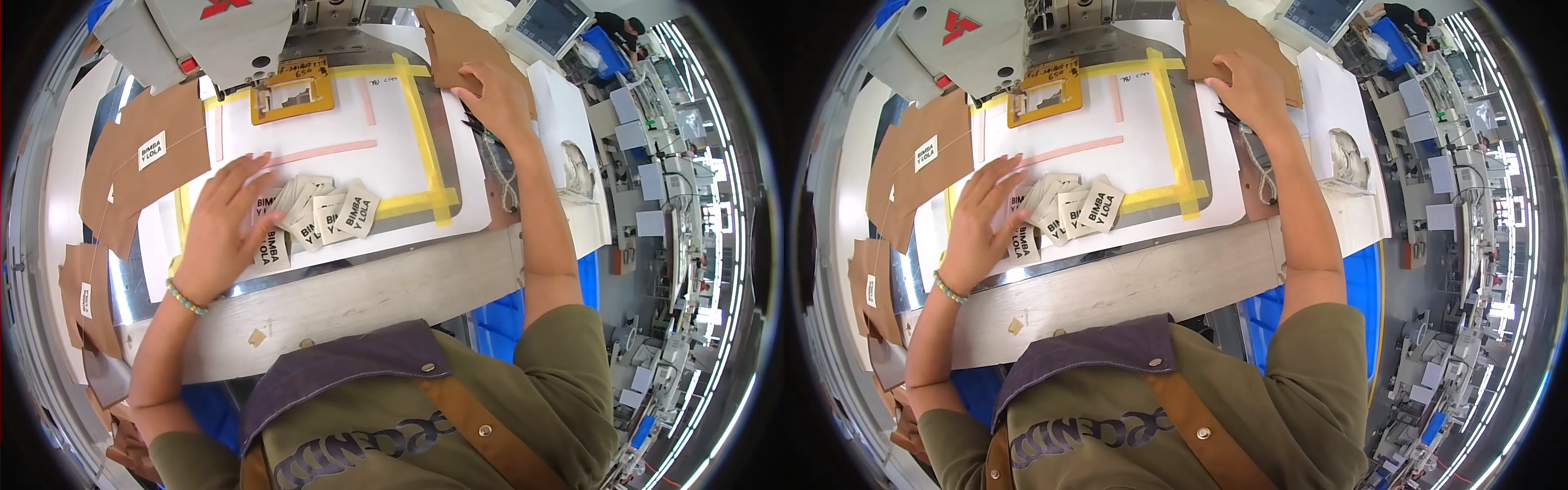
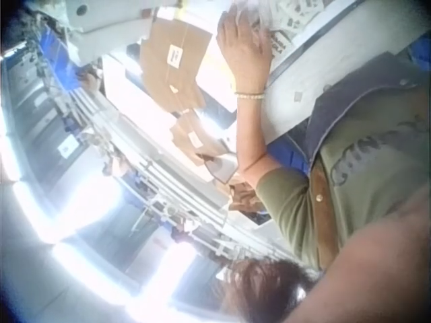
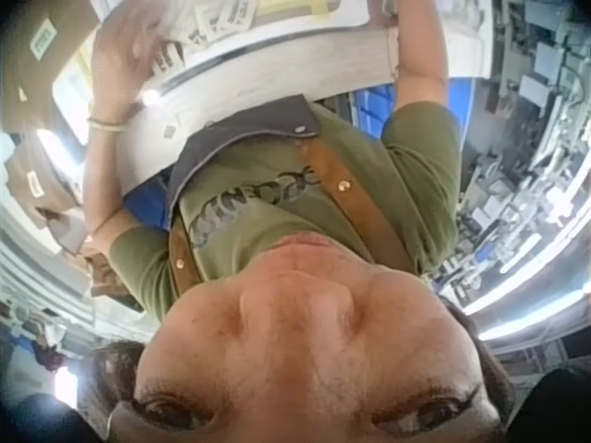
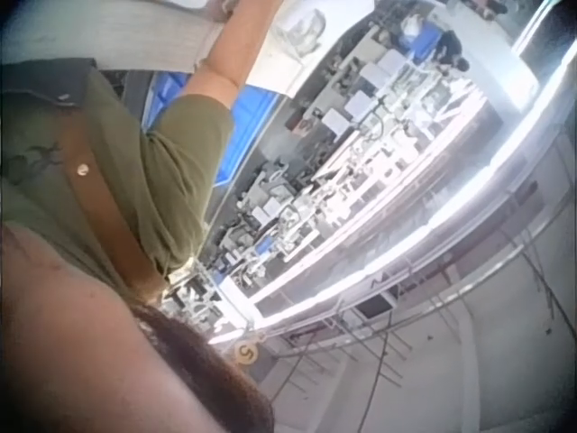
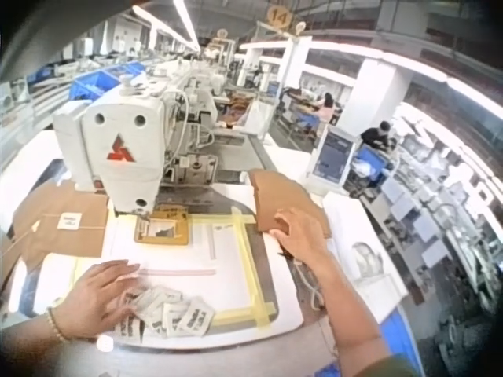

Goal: Sewing brand labels onto leather components using an industrial sewing machine.

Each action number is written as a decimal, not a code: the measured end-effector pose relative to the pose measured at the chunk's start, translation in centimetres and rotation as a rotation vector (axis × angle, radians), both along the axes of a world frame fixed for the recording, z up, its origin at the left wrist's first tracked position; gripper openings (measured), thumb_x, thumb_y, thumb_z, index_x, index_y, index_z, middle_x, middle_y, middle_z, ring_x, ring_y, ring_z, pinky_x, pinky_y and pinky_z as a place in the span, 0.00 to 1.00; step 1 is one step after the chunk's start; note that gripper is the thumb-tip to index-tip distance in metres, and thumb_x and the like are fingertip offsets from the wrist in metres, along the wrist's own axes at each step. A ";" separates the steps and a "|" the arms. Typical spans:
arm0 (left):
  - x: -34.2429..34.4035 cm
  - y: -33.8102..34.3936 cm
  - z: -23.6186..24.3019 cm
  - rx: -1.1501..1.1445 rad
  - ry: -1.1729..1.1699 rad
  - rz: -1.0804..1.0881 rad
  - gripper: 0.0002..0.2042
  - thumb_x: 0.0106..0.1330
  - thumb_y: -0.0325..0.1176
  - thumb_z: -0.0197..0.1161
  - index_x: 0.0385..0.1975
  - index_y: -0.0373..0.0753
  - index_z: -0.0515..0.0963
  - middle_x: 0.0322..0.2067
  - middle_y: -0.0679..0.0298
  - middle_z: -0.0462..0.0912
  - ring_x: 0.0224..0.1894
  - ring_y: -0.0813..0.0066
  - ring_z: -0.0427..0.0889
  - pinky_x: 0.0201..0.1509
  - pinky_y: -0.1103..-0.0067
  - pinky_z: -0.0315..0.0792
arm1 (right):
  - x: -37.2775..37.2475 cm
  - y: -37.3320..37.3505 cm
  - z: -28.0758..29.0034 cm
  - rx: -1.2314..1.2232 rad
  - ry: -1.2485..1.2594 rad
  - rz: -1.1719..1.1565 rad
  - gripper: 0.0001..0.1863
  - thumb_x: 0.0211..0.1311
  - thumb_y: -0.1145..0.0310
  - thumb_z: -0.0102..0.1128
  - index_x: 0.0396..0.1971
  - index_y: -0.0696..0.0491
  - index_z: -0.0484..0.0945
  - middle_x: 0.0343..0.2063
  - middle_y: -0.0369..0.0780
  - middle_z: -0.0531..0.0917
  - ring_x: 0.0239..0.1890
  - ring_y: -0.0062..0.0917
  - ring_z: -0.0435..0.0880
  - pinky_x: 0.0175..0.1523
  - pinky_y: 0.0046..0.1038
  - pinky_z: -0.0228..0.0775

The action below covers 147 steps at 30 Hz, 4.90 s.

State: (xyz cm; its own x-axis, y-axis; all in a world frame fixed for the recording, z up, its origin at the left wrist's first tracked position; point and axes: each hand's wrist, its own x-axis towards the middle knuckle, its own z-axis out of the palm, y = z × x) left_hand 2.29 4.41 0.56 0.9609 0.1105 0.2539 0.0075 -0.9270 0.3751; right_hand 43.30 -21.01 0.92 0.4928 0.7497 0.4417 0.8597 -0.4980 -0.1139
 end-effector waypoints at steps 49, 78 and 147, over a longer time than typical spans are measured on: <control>1.1 1.3 3.9 -0.190 0.045 -0.095 0.19 0.67 0.28 0.74 0.58 0.36 0.87 0.60 0.56 0.88 0.60 0.55 0.86 0.67 0.65 0.80 | 1.4 -0.5 2.2 -0.030 0.209 0.106 0.13 0.70 0.64 0.66 0.46 0.53 0.93 0.55 0.35 0.92 0.52 0.34 0.91 0.60 0.31 0.81; 0.9 1.3 4.2 -0.217 0.047 -0.101 0.19 0.67 0.29 0.74 0.58 0.36 0.87 0.59 0.56 0.88 0.59 0.57 0.87 0.65 0.67 0.80 | 0.2 0.2 2.5 0.019 0.136 0.157 0.12 0.64 0.57 0.75 0.38 0.50 0.90 0.42 0.39 0.91 0.47 0.42 0.88 0.53 0.40 0.79; 0.9 7.8 -1.8 0.577 -0.098 0.017 0.22 0.64 0.25 0.68 0.60 0.35 0.83 0.58 0.62 0.88 0.65 0.60 0.81 0.69 0.67 0.78 | -12.8 5.5 -2.0 -0.184 0.014 0.514 0.30 0.82 0.51 0.56 0.73 0.55 0.74 0.76 0.42 0.73 0.82 0.39 0.62 0.82 0.54 0.52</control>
State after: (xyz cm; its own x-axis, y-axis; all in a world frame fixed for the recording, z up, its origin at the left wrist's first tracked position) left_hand 3.22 12.17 -1.23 0.9291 -0.0566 0.3654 0.0152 -0.9815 -0.1906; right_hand 30.48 -15.48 -1.09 0.0477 0.9598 0.2766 0.9966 -0.0272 -0.0775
